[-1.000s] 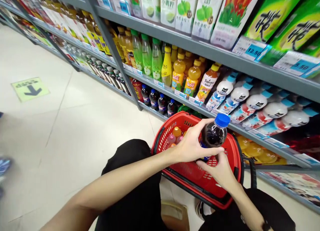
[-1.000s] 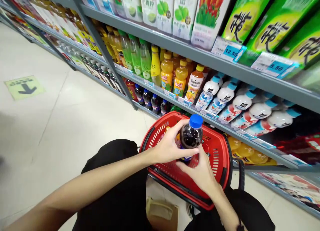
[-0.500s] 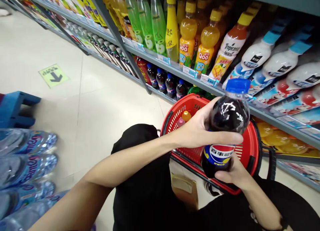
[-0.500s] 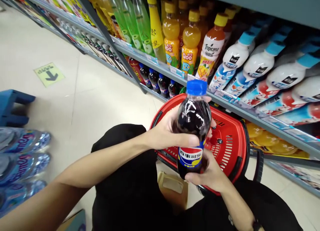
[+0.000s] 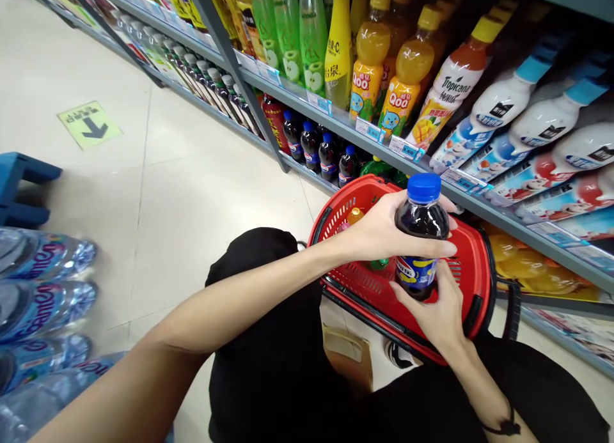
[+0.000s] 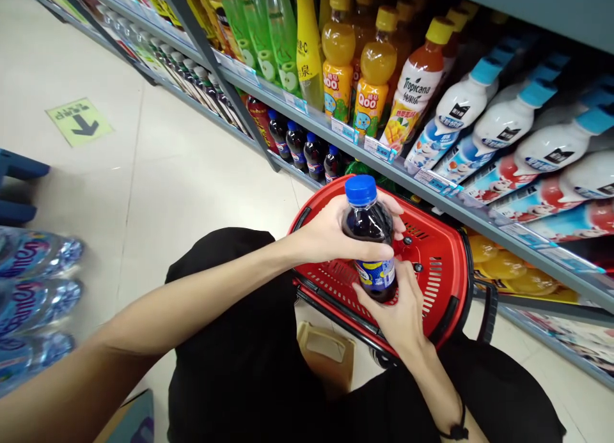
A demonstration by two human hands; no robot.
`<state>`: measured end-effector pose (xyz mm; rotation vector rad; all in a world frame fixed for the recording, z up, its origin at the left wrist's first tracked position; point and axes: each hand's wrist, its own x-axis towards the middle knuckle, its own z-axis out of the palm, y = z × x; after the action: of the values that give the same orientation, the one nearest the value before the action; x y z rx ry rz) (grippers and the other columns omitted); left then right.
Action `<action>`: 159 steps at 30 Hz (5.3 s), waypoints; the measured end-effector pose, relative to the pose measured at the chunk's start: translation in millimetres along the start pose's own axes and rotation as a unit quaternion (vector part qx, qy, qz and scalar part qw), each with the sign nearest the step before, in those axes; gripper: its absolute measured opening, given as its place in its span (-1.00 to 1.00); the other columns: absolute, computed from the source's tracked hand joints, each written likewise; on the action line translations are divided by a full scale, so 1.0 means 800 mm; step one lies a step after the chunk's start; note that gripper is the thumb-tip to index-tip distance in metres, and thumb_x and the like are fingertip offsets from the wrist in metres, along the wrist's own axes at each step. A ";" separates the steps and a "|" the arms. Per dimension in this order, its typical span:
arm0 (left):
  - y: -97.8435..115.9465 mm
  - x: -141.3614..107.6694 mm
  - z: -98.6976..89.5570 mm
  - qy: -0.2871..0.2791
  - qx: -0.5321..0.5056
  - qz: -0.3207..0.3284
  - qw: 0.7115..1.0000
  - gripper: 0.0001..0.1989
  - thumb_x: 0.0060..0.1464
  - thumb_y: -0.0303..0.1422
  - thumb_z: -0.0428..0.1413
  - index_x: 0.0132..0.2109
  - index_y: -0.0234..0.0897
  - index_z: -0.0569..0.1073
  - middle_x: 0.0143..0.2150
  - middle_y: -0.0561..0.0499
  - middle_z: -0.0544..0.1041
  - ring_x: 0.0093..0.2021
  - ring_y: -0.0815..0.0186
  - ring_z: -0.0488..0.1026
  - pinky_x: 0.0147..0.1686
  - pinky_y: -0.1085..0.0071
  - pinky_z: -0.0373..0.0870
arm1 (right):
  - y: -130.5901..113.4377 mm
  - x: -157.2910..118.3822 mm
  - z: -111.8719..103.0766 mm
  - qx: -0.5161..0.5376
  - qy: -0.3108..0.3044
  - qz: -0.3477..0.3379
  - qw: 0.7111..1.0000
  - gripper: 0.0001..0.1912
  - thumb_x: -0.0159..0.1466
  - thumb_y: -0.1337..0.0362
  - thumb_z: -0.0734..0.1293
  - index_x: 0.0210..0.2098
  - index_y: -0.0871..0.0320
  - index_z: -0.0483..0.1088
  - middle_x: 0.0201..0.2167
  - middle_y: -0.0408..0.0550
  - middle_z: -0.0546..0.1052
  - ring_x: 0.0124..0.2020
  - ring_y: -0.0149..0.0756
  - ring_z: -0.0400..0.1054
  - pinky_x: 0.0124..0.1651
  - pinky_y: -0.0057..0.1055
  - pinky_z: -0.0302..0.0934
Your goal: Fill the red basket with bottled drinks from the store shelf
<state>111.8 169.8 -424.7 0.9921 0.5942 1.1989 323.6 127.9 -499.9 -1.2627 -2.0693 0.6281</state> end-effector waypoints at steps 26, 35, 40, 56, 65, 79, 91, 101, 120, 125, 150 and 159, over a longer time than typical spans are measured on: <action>0.005 -0.002 -0.024 -0.141 -0.033 -0.030 0.989 -0.48 -0.04 -0.34 0.46 0.08 -0.28 0.59 0.09 -0.20 0.61 0.08 0.15 0.59 0.10 0.24 0.55 | -0.010 -0.022 0.009 0.278 -0.217 0.199 0.914 -0.43 0.06 0.05 0.64 -0.07 0.21 0.46 -0.14 0.10 0.64 -0.10 0.01 0.56 0.04 -0.10 0.49; -0.001 0.000 -0.018 -0.067 0.073 0.033 0.995 -0.54 -0.05 -0.39 0.45 0.00 -0.37 0.53 -0.04 -0.15 0.59 -0.04 0.26 0.57 0.07 0.25 0.54 | 0.003 -0.018 0.026 0.216 -0.102 0.211 0.948 -0.22 0.08 0.03 0.64 0.17 0.21 0.40 0.04 0.14 0.60 0.02 0.01 0.53 0.12 -0.10 0.43; -0.003 -0.002 -0.011 -0.087 0.087 0.031 0.992 -0.61 -0.01 -0.41 0.40 -0.04 -0.38 0.49 -0.06 -0.13 0.57 -0.07 0.30 0.55 0.05 0.28 0.52 | 0.011 -0.024 0.032 0.187 -0.121 0.211 0.952 -0.25 0.08 0.01 0.64 0.14 0.22 0.42 -0.03 0.13 0.63 -0.02 0.03 0.56 0.08 -0.10 0.45; -0.005 -0.004 -0.007 -0.089 0.105 0.029 0.990 -0.64 0.00 -0.46 0.36 -0.06 -0.38 0.48 -0.11 -0.07 0.55 -0.12 0.35 0.53 0.01 0.32 0.51 | 0.008 -0.022 0.032 0.170 -0.144 0.201 0.954 -0.28 0.08 0.00 0.63 0.09 0.27 0.46 -0.12 0.13 0.65 -0.11 0.03 0.58 0.02 -0.09 0.47; -0.005 -0.003 -0.006 -0.083 0.108 0.018 0.991 -0.64 -0.01 -0.48 0.35 -0.06 -0.37 0.46 -0.09 -0.08 0.55 -0.10 0.33 0.54 0.02 0.30 0.51 | 0.010 -0.023 0.034 0.178 -0.150 0.203 0.951 -0.27 0.09 0.01 0.62 0.11 0.29 0.45 -0.11 0.14 0.65 -0.10 0.02 0.57 0.03 -0.12 0.47; -0.006 -0.001 -0.006 -0.079 0.133 0.024 0.988 -0.64 0.00 -0.47 0.35 -0.06 -0.39 0.47 -0.10 -0.12 0.56 -0.10 0.30 0.56 -0.01 0.32 0.54 | 0.001 -0.019 0.031 0.163 -0.153 0.185 0.957 -0.37 0.10 0.00 0.59 0.00 0.32 0.48 -0.13 0.19 0.64 -0.13 0.02 0.56 0.00 -0.10 0.47; -0.007 -0.002 -0.005 -0.064 0.131 0.021 0.989 -0.66 -0.01 -0.46 0.34 -0.07 -0.36 0.46 -0.10 -0.11 0.57 -0.11 0.31 0.56 -0.01 0.33 0.53 | -0.001 -0.019 0.030 0.158 -0.154 0.177 0.959 -0.39 0.10 0.02 0.60 -0.02 0.29 0.47 -0.17 0.14 0.64 -0.15 -0.01 0.56 -0.06 -0.18 0.47; -0.006 -0.003 -0.008 -0.065 0.147 0.025 0.987 -0.66 0.00 -0.45 0.33 -0.07 -0.36 0.47 -0.09 -0.12 0.58 -0.09 0.28 0.57 0.01 0.31 0.53 | -0.003 -0.018 0.029 0.156 -0.157 0.177 0.959 -0.40 0.09 0.03 0.60 -0.02 0.25 0.46 -0.15 0.12 0.65 -0.14 0.00 0.58 -0.10 -0.21 0.50; -0.006 -0.002 -0.007 -0.065 0.154 0.029 0.985 -0.66 -0.01 -0.46 0.34 -0.07 -0.38 0.48 -0.10 -0.12 0.59 -0.11 0.29 0.57 -0.01 0.32 0.53 | -0.001 -0.020 0.029 0.154 -0.173 0.197 0.953 -0.43 0.11 0.00 0.59 -0.06 0.25 0.48 -0.23 0.07 0.65 -0.22 -0.05 0.55 -0.14 -0.20 0.46; -0.005 -0.001 -0.006 -0.059 0.161 0.025 0.985 -0.67 -0.03 -0.45 0.34 -0.09 -0.36 0.49 -0.11 -0.11 0.59 -0.13 0.31 0.57 -0.02 0.33 0.52 | 0.001 -0.021 0.031 0.155 -0.174 0.205 0.951 -0.40 0.10 -0.02 0.60 -0.05 0.27 0.48 -0.24 0.08 0.64 -0.23 -0.04 0.55 -0.15 -0.19 0.46; -0.007 -0.001 -0.007 -0.065 0.189 0.033 0.979 -0.67 0.00 -0.47 0.32 -0.07 -0.41 0.48 -0.13 -0.10 0.58 -0.15 0.31 0.55 -0.06 0.33 0.51 | 0.000 -0.020 0.034 0.181 -0.180 0.207 0.944 -0.33 0.11 0.03 0.60 0.05 0.31 0.44 -0.10 0.12 0.63 -0.08 -0.02 0.54 0.03 -0.15 0.43; 0.005 -0.003 -0.011 -0.055 0.378 0.020 0.924 -0.68 0.01 -0.27 0.34 -0.14 -0.34 0.50 -0.21 -0.01 0.60 -0.24 0.31 0.53 -0.20 0.37 0.42 | 0.010 -0.024 0.041 0.177 -0.183 0.206 0.945 -0.30 0.12 0.01 0.59 0.08 0.33 0.44 -0.06 0.17 0.62 -0.04 -0.01 0.55 0.09 -0.11 0.43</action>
<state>101.9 170.4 -425.2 1.7137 0.9821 0.9390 311.6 111.8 -532.8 -1.4486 -1.8517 1.4509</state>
